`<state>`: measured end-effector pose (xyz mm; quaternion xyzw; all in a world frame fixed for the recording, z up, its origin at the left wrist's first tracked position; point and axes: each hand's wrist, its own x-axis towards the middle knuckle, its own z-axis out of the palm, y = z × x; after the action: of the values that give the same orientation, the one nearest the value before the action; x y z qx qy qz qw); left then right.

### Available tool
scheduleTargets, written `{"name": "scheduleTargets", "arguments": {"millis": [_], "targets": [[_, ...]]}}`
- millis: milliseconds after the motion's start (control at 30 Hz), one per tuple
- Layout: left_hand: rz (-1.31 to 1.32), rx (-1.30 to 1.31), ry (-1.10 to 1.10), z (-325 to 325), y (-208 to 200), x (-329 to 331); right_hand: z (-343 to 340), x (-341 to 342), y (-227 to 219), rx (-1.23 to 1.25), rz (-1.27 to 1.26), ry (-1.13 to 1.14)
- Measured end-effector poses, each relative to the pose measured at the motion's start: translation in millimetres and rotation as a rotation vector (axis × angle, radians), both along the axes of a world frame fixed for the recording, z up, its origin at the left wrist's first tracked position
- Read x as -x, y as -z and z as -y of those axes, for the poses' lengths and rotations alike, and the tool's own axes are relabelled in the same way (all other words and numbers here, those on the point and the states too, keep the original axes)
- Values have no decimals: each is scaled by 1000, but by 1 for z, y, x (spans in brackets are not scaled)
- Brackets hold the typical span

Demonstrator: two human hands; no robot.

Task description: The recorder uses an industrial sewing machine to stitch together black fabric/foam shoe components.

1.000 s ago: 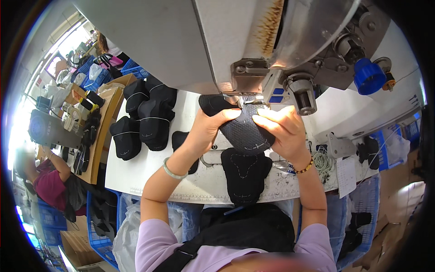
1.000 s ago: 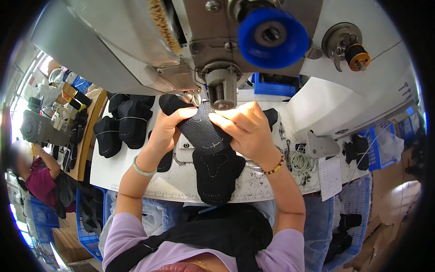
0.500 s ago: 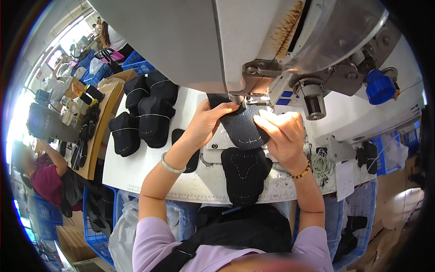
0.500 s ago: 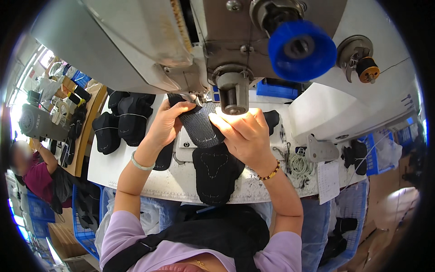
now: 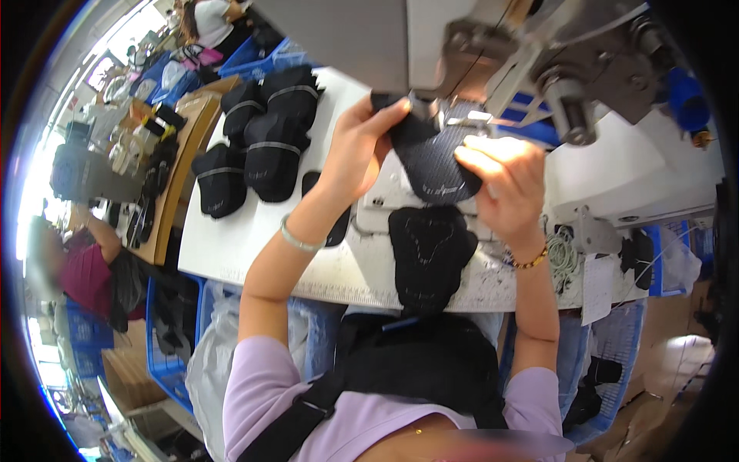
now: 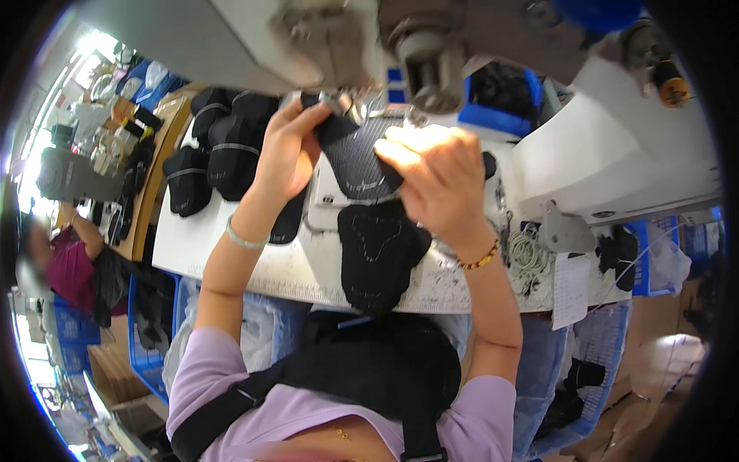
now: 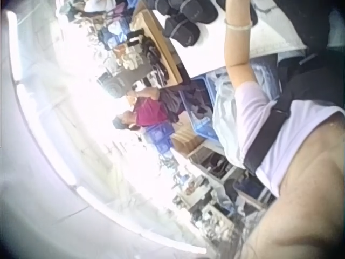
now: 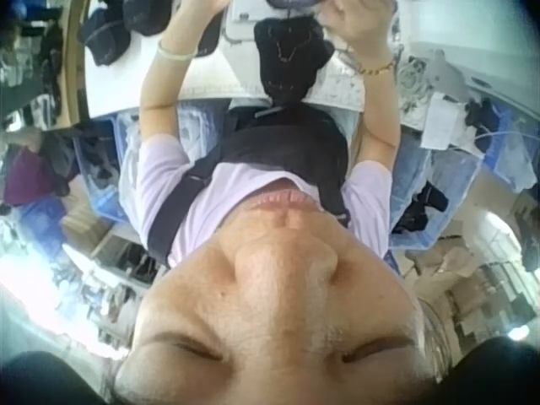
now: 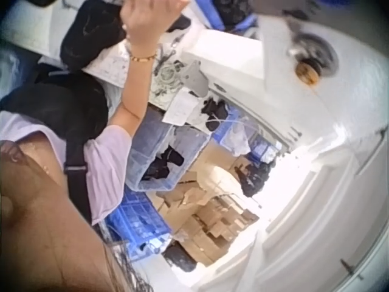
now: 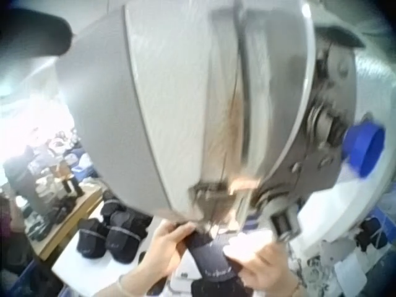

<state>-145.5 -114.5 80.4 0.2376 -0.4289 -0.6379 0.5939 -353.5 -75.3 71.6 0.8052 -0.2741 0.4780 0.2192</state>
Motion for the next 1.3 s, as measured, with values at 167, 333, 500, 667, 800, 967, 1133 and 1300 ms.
{"name": "scheduleTargets", "arguments": {"millis": [167, 333, 500, 667, 800, 967, 1133, 1300], "targets": [[102, 48, -313, -1, 1, -27, -1, 13, 2, -67, 134, 75], [537, -81, -312, -10, 41, -127, 13, 28, 0, -68, 387, 77], [1003, -157, -428, -36, 90, -139, 20, 38, -2, -210, 486, 124], [1849, 268, -946, -59, 84, -105, 11, 69, 12, -490, 436, 281], [1703, 522, -633, -74, 77, -87, 6, 80, 43, -771, 243, 258], [1864, 397, -539, -81, 91, -92, 11, 84, 68, -894, 151, 250], [1754, 558, -570, -82, 79, -76, 16, 89, 68, -964, 199, 184], [1396, 608, -174, -88, 67, -19, 7, 79, 57, -1037, 427, 255]]}}
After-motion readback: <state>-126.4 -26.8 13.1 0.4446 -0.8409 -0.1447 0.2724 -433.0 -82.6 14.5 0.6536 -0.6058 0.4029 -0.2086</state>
